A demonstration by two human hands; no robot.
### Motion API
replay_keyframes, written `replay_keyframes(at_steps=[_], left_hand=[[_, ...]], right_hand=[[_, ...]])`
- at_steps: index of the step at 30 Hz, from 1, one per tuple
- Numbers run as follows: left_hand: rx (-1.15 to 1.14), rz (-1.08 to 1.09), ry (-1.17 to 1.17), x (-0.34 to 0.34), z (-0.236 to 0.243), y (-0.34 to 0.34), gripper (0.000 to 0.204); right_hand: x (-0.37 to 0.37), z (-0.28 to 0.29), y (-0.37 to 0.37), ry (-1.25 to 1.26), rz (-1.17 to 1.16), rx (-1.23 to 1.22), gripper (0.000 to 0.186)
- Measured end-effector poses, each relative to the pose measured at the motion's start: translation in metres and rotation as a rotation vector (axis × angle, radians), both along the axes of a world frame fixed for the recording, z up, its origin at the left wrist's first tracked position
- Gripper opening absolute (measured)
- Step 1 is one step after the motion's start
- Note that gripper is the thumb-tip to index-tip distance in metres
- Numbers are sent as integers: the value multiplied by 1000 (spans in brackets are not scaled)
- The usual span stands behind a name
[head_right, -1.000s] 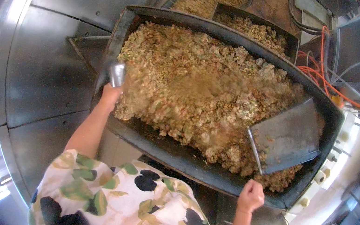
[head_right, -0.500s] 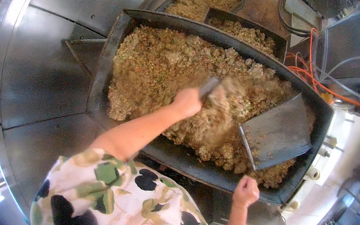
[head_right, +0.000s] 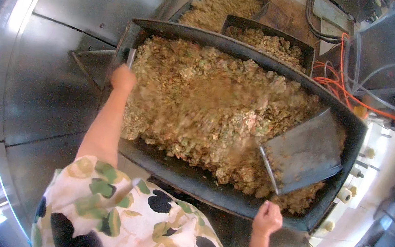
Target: The person scoops a crumbly mixture from a large metal bin into a rectangular tray using two metal scrapers. They then move to a table and knead a large mass of dough, cutting it into smaller portions with a bench scraper and placing them into a tray.
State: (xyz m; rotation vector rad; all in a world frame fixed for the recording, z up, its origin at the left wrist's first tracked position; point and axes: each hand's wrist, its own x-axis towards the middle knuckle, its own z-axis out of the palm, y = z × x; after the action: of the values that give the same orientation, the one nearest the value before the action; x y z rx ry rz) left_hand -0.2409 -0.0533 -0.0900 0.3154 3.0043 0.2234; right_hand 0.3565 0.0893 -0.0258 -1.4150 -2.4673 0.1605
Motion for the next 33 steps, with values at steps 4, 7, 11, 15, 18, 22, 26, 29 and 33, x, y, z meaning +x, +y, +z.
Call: replay_keyframes(at_steps=[4,7,11,15,18,22,26,29,33], left_hand=[[57,-61,-43,-17,-22,1,23],[142,-95,-220,-18,-23,6,22],[342,64,-473,2,-25,16,17],[629,212,-716,14,-35,9,17],[523,145,-702,117,1,66,16],[262,-527,-600,165,32,135,19],[259,-732,-504,207,62,164,26],[312,-618,-603,194,77,147,25],[549,-183,-359,78,49,84,33]], right_hand=[[-2,-5,0,22,-2,16,10],[-2,1,-4,-7,-8,-41,9],[-3,0,-7,26,-4,-51,9],[-10,7,-4,43,23,-34,10],[-13,12,-9,12,8,-43,10],[-18,-4,-4,24,30,26,11],[-7,-5,-1,29,23,56,13],[-3,-6,-7,41,9,53,14],[-7,-5,-3,46,21,75,14]])
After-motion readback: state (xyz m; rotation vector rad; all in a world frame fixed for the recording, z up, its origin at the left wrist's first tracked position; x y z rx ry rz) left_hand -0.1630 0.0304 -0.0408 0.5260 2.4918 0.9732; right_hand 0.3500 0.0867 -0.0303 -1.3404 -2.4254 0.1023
